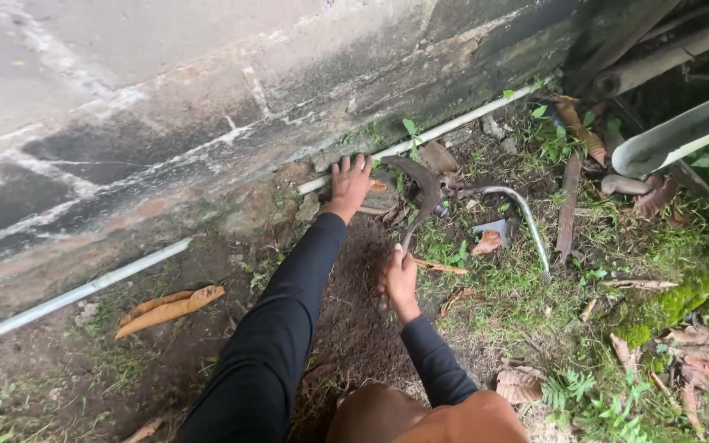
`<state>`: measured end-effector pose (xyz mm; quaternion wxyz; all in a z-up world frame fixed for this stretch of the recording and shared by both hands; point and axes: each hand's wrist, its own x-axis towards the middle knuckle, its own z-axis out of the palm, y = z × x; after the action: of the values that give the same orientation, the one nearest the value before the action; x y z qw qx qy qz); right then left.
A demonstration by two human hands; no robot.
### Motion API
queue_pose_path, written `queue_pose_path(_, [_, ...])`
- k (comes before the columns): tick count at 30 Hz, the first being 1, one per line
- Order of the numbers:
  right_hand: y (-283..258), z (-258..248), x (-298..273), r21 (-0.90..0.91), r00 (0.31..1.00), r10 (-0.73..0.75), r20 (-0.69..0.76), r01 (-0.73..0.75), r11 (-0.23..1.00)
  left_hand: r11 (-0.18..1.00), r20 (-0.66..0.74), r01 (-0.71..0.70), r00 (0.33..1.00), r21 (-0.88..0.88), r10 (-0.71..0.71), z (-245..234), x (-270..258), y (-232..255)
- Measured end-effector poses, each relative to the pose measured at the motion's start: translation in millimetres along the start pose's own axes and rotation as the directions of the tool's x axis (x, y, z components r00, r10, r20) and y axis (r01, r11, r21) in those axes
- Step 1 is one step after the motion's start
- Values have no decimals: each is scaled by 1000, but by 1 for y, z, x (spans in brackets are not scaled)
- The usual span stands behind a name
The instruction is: Using a sickle to clear grass and soil from the ground near a wall.
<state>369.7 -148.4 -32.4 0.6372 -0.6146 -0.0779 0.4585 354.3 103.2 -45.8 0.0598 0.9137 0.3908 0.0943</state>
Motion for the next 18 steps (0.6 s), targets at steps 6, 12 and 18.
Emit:
queue_pose_path(6, [-2,-23,-3,73,999,30,15,-31,997,990,-57,-29,998,141,38,41,22,-23])
queue_pose_path(12, [-4,-28,-2,53,997,59,42,-61,997,598,-27,133,968,-790,-251,89,40,-46])
queue_pose_path(18, [-7,-27,-2,32,998,56,13,-57,998,856,-203,213,918,-471,-340,10,-10,-24])
